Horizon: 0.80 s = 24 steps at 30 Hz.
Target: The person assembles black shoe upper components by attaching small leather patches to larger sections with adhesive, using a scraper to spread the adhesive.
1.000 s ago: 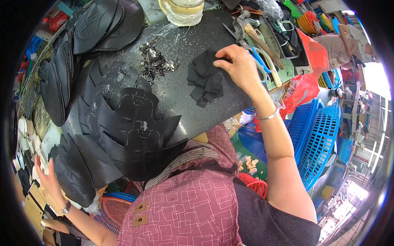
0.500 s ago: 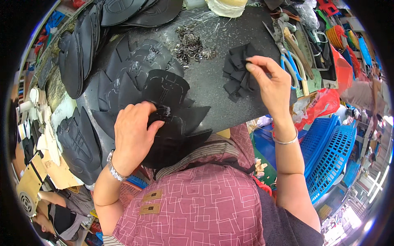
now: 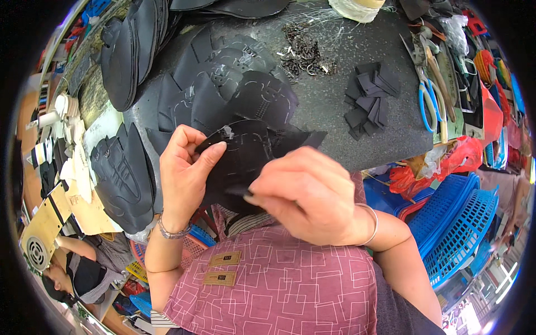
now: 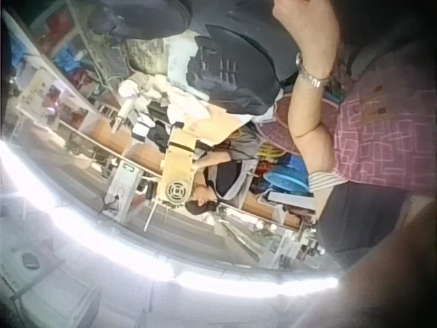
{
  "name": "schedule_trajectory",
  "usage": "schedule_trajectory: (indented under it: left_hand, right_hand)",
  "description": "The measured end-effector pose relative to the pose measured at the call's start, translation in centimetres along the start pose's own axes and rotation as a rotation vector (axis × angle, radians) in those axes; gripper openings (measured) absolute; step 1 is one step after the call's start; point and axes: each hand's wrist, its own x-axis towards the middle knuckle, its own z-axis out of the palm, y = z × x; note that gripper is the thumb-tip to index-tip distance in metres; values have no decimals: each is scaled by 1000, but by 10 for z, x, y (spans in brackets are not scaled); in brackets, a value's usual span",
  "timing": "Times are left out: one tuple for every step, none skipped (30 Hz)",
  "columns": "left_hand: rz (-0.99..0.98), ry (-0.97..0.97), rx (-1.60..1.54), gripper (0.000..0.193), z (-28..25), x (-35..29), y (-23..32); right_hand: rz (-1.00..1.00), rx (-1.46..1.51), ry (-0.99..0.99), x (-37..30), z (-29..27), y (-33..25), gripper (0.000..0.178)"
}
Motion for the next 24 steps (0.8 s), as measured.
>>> schedule_trajectory:
  left_hand:
    - [12, 2, 30, 18, 3, 1, 2]
    - [22, 4, 59, 21, 4, 2, 4]
    - [-18, -38, 67, 23, 3, 2, 7]
    - [-18, -36, 64, 23, 4, 2, 8]
    - [-125, -82, -168, 25, 5, 1, 9]
    - [-230, -127, -401, 28, 6, 1, 9]
    - [-232, -212, -403, 27, 1, 4, 4]
    - [-237, -203, -409, 27, -5, 6, 0]
    - [-286, -299, -403, 24, -11, 7, -4]
    - [-332, -397, -396, 23, -14, 8, -6]
    - [-325, -408, -445, 20, -14, 8, -7]
    - [-327, -405, -449, 20, -14, 7, -7]
    - [-341, -392, -478, 20, -13, 6, -6]
    - [-355, -379, -507, 20, -13, 6, -5]
    - [-357, -378, -509, 20, -12, 5, -4]
    - [-352, -373, -515, 20, -12, 5, -2]
    - [-347, -368, -520, 20, -11, 4, -2]
    - [-347, -369, -522, 20, -11, 4, -2]
    - [-327, -385, -508, 20, -12, 4, -4]
    - [-307, -401, -494, 20, -12, 4, -6]
    - [-307, -399, -494, 20, -13, 4, -5]
    - [-313, -394, -476, 20, -12, 3, -4]
    - [-318, -389, -458, 20, -12, 3, -3]
    - [-318, -391, -459, 20, -11, 3, -3]
  right_hand:
    - [135, 56, -76, 2, 1, -3, 20]
    - [270, 112, -152, 4, 3, -5, 18]
    - [620, 195, -138, 8, 9, -10, 14]
    - [806, 369, -81, 4, 17, 5, 13]
    - [865, 515, -33, 2, 20, 17, 13]
    - [923, 661, 16, 0, 22, 25, 13]
    - [927, 653, 7, -1, 21, 29, 15]
    - [932, 653, -3, -1, 20, 31, 15]
    - [936, 642, -8, -1, 19, 32, 15]
    - [939, 630, -11, -1, 19, 33, 15]
    - [952, 637, -23, -1, 19, 34, 15]
    - [954, 635, -28, 0, 20, 33, 15]
    - [962, 623, -41, 2, 21, 32, 15]
    - [970, 612, -54, 3, 22, 31, 15]
    - [972, 611, -56, 5, 22, 30, 15]
    - [975, 598, -62, 7, 22, 30, 15]
    - [978, 585, -68, 8, 21, 29, 15]
    - [978, 583, -68, 8, 21, 29, 15]
    - [987, 582, -72, 9, 21, 30, 16]
    - [995, 581, -77, 9, 21, 30, 16]
    - [995, 582, -79, 9, 21, 30, 16]
    - [996, 580, -80, 9, 21, 31, 16]
    - [996, 578, -81, 9, 21, 31, 16]
    - [997, 577, -81, 9, 21, 31, 16]
